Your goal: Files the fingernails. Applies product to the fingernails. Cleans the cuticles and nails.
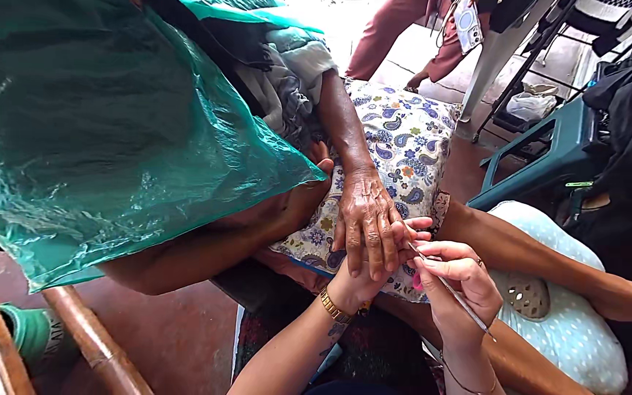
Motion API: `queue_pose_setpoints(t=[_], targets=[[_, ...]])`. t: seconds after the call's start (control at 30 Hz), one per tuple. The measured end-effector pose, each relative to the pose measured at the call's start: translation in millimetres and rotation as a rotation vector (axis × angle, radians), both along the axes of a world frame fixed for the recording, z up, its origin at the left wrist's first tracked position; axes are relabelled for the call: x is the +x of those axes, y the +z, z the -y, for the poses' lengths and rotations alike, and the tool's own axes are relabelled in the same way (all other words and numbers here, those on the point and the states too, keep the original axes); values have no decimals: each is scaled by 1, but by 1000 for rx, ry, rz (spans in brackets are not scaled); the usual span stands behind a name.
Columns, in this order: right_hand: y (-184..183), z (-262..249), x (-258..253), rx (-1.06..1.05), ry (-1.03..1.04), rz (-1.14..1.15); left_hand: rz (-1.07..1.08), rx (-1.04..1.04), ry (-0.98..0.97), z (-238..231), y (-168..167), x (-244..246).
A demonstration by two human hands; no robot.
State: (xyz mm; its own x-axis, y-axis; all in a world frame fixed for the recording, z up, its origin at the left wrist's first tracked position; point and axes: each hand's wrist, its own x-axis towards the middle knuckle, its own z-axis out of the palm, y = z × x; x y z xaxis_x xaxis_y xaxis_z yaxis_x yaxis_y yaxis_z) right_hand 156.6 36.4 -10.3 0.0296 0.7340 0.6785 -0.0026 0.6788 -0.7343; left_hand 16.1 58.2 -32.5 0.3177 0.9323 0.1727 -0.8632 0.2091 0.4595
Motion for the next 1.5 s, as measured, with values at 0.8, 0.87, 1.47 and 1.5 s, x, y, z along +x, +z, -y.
queue_pose_setpoints(t=[0.8, 0.87, 1.47, 1.5], targets=[[9, 1, 3, 19, -53, 143, -25, -35, 7, 2, 0, -1], [10, 1, 5, 13, -51, 145, -25, -42, 1, 2, -1, 0], [36, 8, 40, -138, 69, -160, -210, -38, -92, 34, 36, -36], [40, 8, 31, -118, 101, -229, -223, -66, -102, 33, 43, -36]])
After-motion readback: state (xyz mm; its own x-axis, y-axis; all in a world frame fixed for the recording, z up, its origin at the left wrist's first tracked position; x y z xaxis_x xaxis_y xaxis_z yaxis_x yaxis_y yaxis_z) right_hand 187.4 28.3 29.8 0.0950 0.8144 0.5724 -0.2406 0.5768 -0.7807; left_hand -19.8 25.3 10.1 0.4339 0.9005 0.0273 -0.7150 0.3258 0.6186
